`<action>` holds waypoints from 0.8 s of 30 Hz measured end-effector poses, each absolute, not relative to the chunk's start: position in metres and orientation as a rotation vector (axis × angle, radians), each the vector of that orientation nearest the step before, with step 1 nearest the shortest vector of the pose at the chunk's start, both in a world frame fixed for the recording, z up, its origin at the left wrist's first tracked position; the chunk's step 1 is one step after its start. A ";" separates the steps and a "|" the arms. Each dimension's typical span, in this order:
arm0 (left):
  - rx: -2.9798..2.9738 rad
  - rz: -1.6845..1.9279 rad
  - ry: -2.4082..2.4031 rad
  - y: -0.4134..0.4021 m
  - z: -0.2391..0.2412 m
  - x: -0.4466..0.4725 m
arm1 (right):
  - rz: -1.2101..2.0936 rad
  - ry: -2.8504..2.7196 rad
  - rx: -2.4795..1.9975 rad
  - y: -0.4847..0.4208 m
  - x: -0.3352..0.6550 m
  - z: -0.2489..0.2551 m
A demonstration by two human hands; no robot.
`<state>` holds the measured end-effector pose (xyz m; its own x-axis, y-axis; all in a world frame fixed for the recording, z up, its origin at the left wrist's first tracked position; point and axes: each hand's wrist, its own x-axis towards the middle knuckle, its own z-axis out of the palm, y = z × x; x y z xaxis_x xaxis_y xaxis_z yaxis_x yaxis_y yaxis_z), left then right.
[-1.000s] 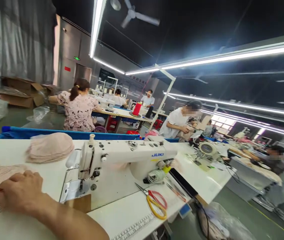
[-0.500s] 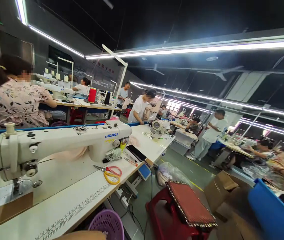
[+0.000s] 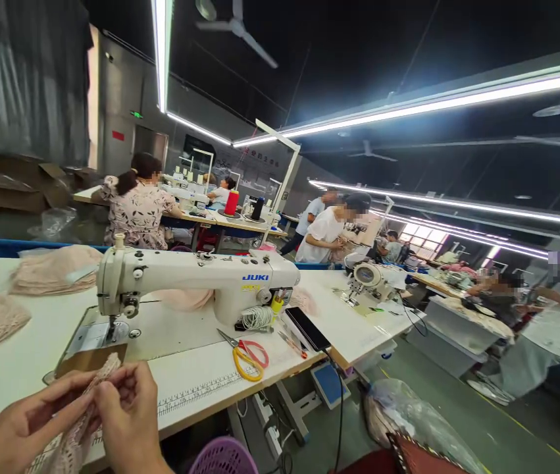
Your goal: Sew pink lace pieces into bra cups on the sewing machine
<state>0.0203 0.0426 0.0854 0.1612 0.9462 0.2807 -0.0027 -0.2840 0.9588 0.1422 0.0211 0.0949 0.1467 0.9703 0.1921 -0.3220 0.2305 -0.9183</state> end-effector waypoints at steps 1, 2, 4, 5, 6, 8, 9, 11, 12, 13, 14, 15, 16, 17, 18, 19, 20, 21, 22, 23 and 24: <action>1.418 1.275 0.934 0.040 0.089 0.023 | 1.109 -0.960 -0.847 0.020 0.142 0.093; 1.358 1.264 0.927 0.039 0.093 0.025 | 1.115 -0.948 -0.848 0.020 0.142 0.092; 1.295 1.225 0.928 0.036 0.098 0.025 | 1.154 -0.941 -0.869 0.020 0.141 0.090; 1.255 1.195 0.917 0.036 0.100 0.025 | 1.177 -0.945 -0.880 0.021 0.140 0.091; 1.209 1.164 0.900 0.035 0.101 0.024 | 1.194 -0.949 -0.886 0.021 0.141 0.091; 1.116 1.121 0.871 0.034 0.103 0.022 | 1.219 -0.957 -0.883 0.023 0.142 0.092; 1.068 1.112 0.867 0.034 0.105 0.022 | 1.229 -0.958 -0.879 0.024 0.142 0.091; 0.962 1.106 0.870 0.033 0.106 0.021 | 1.227 -0.956 -0.866 0.027 0.144 0.088; 0.913 1.107 0.866 0.033 0.107 0.021 | 1.226 -0.961 -0.855 0.029 0.145 0.084; 0.871 1.109 0.857 0.034 0.106 0.020 | 1.232 -0.967 -0.840 0.030 0.145 0.080; 0.843 1.113 0.843 0.035 0.105 0.020 | 1.237 -0.971 -0.821 0.032 0.145 0.075; 0.834 1.119 0.828 0.036 0.102 0.019 | 1.240 -0.974 -0.802 0.033 0.144 0.071; 0.842 1.128 0.819 0.037 0.099 0.019 | 1.239 -0.979 -0.789 0.034 0.142 0.066; 0.866 1.139 0.815 0.039 0.095 0.018 | 1.227 -0.984 -0.783 0.035 0.140 0.063; 0.901 1.151 0.814 0.040 0.091 0.017 | 1.205 -0.994 -0.783 0.035 0.138 0.060; 0.933 1.162 0.815 0.042 0.087 0.016 | 1.181 -1.010 -0.788 0.034 0.136 0.058; 0.950 1.167 0.817 0.043 0.084 0.015 | 1.163 -1.030 -0.797 0.034 0.135 0.057; 0.943 1.166 0.815 0.044 0.081 0.015 | 1.153 -1.047 -0.811 0.034 0.134 0.057; 0.910 1.159 0.804 0.044 0.080 0.014 | 1.144 -1.064 -0.829 0.034 0.134 0.058; 0.857 1.144 0.783 0.044 0.079 0.015 | 1.144 -1.077 -0.854 0.035 0.135 0.060; 0.790 1.124 0.754 0.044 0.079 0.015 | 1.160 -1.081 -0.880 0.036 0.136 0.061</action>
